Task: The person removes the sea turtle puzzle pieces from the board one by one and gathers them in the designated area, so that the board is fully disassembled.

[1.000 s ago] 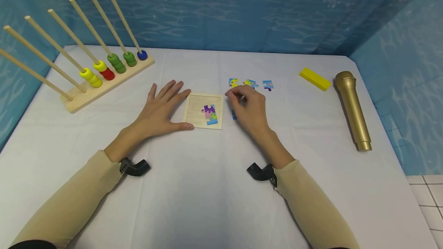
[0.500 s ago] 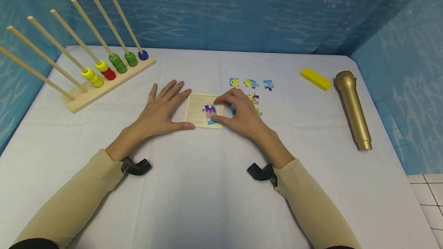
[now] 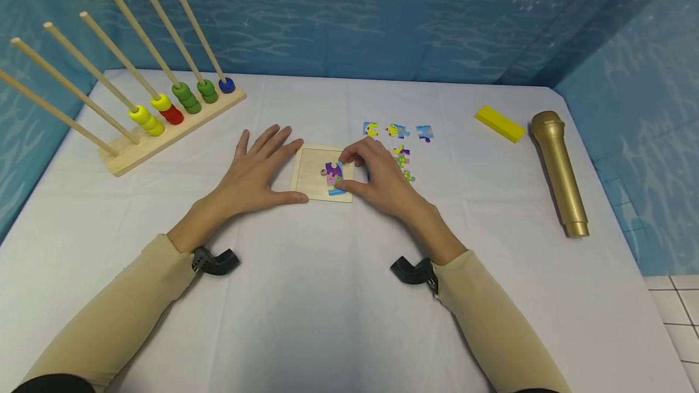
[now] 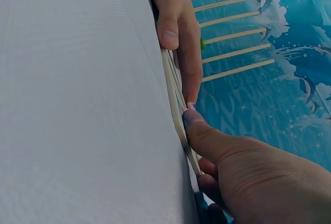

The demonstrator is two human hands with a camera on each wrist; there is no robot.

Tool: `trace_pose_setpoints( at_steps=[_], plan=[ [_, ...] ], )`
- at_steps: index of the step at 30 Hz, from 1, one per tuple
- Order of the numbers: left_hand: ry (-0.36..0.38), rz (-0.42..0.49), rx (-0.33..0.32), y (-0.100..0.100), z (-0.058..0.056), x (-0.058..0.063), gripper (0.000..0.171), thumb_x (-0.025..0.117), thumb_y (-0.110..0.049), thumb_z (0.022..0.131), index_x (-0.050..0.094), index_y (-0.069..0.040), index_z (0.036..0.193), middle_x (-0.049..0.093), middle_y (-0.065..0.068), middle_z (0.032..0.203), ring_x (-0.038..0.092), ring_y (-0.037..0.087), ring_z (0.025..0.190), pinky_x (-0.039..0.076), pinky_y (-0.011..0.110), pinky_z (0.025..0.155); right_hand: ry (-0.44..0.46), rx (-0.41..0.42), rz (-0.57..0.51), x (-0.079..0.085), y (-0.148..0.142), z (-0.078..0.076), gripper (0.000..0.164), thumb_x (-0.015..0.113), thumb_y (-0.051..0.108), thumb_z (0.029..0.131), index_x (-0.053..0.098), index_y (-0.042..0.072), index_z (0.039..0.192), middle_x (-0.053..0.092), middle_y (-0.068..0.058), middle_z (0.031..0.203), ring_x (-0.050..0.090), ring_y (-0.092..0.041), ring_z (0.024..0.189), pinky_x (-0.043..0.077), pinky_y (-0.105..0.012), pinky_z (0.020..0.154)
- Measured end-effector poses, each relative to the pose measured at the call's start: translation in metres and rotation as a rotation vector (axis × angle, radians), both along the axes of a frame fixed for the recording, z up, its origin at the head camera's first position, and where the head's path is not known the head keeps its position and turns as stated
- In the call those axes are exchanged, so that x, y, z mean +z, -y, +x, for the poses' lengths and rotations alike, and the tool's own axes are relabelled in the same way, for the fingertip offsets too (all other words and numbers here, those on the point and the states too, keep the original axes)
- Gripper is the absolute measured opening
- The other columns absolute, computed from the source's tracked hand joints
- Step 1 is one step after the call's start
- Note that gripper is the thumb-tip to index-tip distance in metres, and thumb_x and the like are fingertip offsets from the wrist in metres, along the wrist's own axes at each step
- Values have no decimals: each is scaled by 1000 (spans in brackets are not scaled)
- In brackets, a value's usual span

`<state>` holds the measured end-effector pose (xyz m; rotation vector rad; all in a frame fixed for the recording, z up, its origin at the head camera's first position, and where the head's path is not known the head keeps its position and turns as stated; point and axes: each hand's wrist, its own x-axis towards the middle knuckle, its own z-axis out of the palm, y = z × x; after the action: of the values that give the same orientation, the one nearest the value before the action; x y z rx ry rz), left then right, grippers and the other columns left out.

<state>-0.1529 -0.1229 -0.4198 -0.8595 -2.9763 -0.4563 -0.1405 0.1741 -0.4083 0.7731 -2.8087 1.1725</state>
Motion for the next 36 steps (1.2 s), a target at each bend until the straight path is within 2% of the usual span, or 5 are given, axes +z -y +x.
trace_pose_setpoints(
  at_steps=[15, 21, 29, 32, 36],
  plan=[
    [-7, -15, -2, 0, -2, 2, 113, 66, -86, 78, 31, -26, 168, 18, 7, 178, 6, 29, 166, -4, 69, 127, 1, -126, -260, -1, 2, 2, 12, 81, 14, 94, 74, 14, 105, 74, 2, 97, 60, -12, 90, 47, -29, 82],
    [-6, -15, 3, 1, -2, 2, 113, 67, -86, 78, 32, -25, 167, 18, 7, 177, 6, 29, 166, -5, 69, 127, -30, -201, -368, 0, 0, -1, 15, 77, 4, 95, 74, 3, 110, 73, -10, 103, 61, -14, 90, 45, -22, 77],
    [-10, -8, 8, 2, -1, 1, 113, 68, -85, 78, 33, -25, 167, 19, 7, 177, 7, 29, 166, -4, 69, 127, -83, -336, -434, 21, -17, 8, 15, 71, -5, 97, 70, -12, 109, 71, -27, 100, 63, -13, 87, 47, -18, 78],
    [-5, -4, 6, 1, 1, 1, 114, 67, -85, 78, 33, -25, 167, 19, 7, 177, 6, 29, 166, -4, 69, 127, -103, -387, -421, 12, -39, 8, 15, 71, -1, 97, 71, -11, 109, 71, -23, 100, 62, -10, 87, 46, -18, 81],
    [-7, -7, 4, -1, 1, 0, 113, 67, -86, 78, 32, -25, 167, 19, 7, 177, 6, 29, 166, -3, 69, 127, -108, -478, -395, -2, -73, 9, 18, 73, 6, 99, 73, -6, 113, 73, -3, 102, 63, -7, 90, 47, -15, 84]
  ],
)
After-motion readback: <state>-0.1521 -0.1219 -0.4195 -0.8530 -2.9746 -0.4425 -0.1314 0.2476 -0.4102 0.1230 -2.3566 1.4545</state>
